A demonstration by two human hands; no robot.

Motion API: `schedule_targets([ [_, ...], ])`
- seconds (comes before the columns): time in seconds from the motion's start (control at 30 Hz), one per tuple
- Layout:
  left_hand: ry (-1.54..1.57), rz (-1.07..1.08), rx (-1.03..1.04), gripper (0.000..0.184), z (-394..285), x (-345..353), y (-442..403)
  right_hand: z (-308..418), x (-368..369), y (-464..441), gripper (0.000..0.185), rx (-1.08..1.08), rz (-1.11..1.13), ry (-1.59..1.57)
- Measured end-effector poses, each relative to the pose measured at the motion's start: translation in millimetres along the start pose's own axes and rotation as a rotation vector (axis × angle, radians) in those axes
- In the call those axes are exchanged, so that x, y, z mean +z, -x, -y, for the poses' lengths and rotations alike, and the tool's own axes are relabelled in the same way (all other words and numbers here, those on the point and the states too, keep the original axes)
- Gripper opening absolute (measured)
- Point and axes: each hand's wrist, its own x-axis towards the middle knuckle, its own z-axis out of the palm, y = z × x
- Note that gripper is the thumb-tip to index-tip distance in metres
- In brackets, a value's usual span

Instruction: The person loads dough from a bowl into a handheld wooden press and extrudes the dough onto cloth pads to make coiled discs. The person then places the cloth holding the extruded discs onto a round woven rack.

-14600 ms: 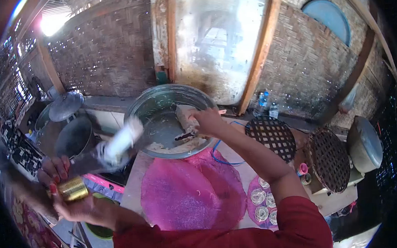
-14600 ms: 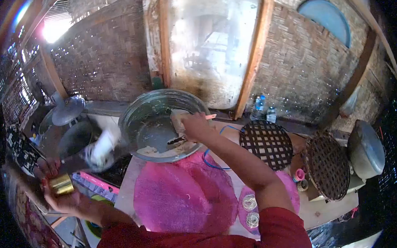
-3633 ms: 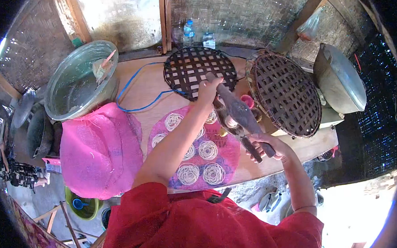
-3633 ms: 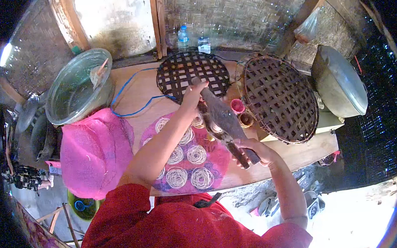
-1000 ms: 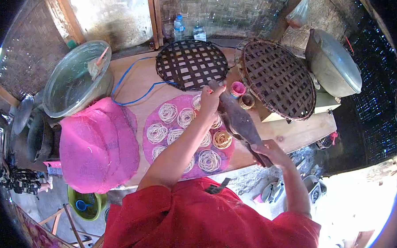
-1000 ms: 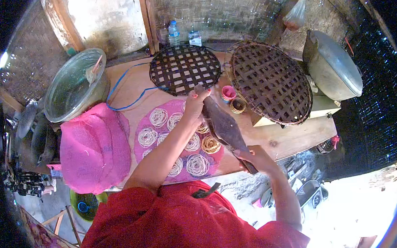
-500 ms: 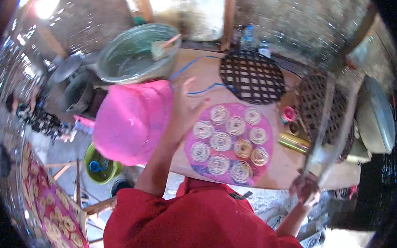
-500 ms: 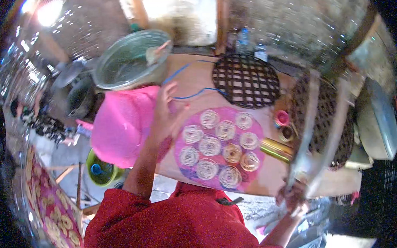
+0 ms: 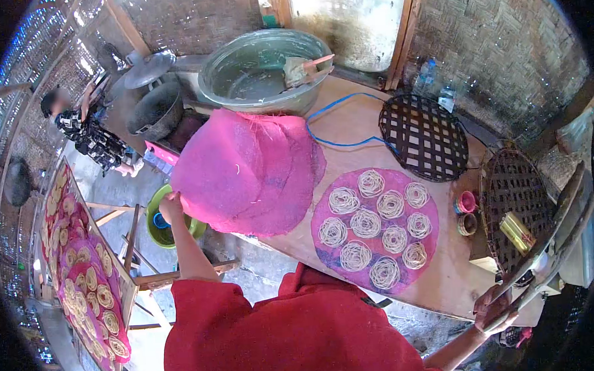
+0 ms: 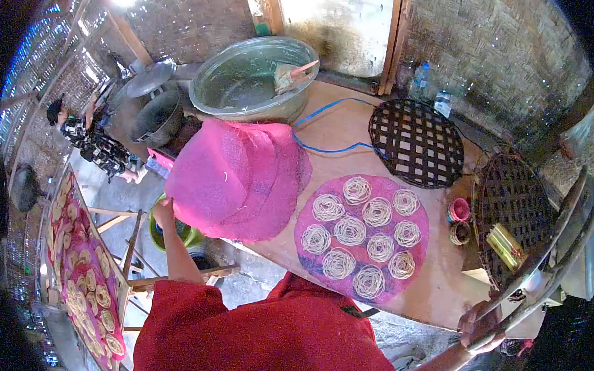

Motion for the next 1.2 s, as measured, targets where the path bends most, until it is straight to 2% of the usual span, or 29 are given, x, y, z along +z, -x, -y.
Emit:
schedule_targets([
  [0.03, 0.075, -0.058, -0.044, 0.037, -16, -17, 7, -1, 3, -4, 0.098, 0.008, -0.002, -0.008],
  [0.07, -0.09, -0.05, -0.028, 0.027, -28, -29, 9, -4, 12, -6, 0.099, -0.017, -0.087, -0.009],
  [0.1, -0.089, -0.049, -0.027, 0.027, -31, -35, 5, -5, 16, -8, 0.099, -0.018, -0.087, -0.008],
  [0.17, -0.13, -0.238, 0.165, 0.024, -38, -48, -4, -8, 18, -10, 0.1, -0.062, -0.109, 0.041],
  [0.3, 0.046, -0.417, 0.473, 0.018, -119, -137, -8, -6, 10, -8, 0.102, -0.059, -0.107, 0.066],
  [0.33, 0.073, -0.418, 0.597, 0.017, -142, -162, -8, -3, 2, -8, 0.093, -0.035, 0.056, 0.119],
  [0.37, 0.1, -0.419, 0.719, 0.017, -166, -188, -5, -2, 2, -8, 0.094, -0.026, 0.092, 0.094],
  [0.43, 0.09, -0.375, 0.83, 0.019, -229, -239, 28, -1, 13, -9, 0.096, -0.024, 0.087, 0.094],
  [0.47, 0.097, -0.372, 0.834, 0.019, -250, -254, 42, -6, 11, -5, 0.103, -0.069, -0.032, 0.091],
  [0.5, 0.205, -0.29, 0.884, 0.019, -270, -265, 54, -10, 17, -4, 0.101, -0.11, -0.133, 0.07],
  [0.53, 0.314, -0.206, 0.934, 0.018, -286, -271, 68, -10, 16, -4, 0.1, -0.098, -0.081, 0.035],
  [0.57, 0.326, -0.2, 0.945, 0.018, -301, -273, 82, -9, 16, -4, 0.098, -0.087, -0.032, 0.001],
  [0.6, 0.487, -0.068, 0.912, 0.018, -315, -274, 96, -4, 21, -4, 0.095, -0.024, 0.029, -0.006],
  [0.63, 0.645, 0.069, 0.875, 0.017, -329, -273, 109, -3, 20, -2, 0.096, 0.003, 0.019, -0.034],
  [0.67, 0.661, 0.084, 0.89, 0.017, -343, -271, 124, -4, 20, -1, 0.097, -0.011, 0.006, -0.008],
  [0.73, 0.949, 0.306, 0.964, 0.014, -369, -267, 147, -3, 22, 1, 0.099, -0.024, -0.003, 0.042],
  [0.77, 0.977, 0.327, 1.048, 0.013, -378, -258, 153, -3, 24, 3, 0.1, -0.041, -0.011, 0.067],
  [0.87, 1.084, 0.409, 1.103, 0.011, -405, -247, 184, -4, 31, 8, 0.102, -0.09, -0.112, 0.085],
  [0.97, 1.235, 0.549, 1.01, 0.012, -420, -235, 198, 3, 39, 16, 0.103, -0.105, -0.181, 0.116],
  [1.03, 1.31, 0.606, 0.793, 0.014, -425, -211, 196, 8, 34, 22, 0.105, -0.11, -0.178, 0.128],
  [1.07, 1.36, 0.606, 0.774, 0.015, -427, -193, 193, 9, 30, 25, 0.102, -0.117, -0.13, 0.107],
  [1.17, 1.249, 0.576, 0.734, 0.016, -416, -119, 194, 11, 23, 34, 0.1, -0.121, -0.114, 0.073],
  [1.2, 1.179, 0.634, 0.693, 0.017, -410, -99, 203, 11, 22, 36, 0.1, -0.112, -0.136, 0.059],
])
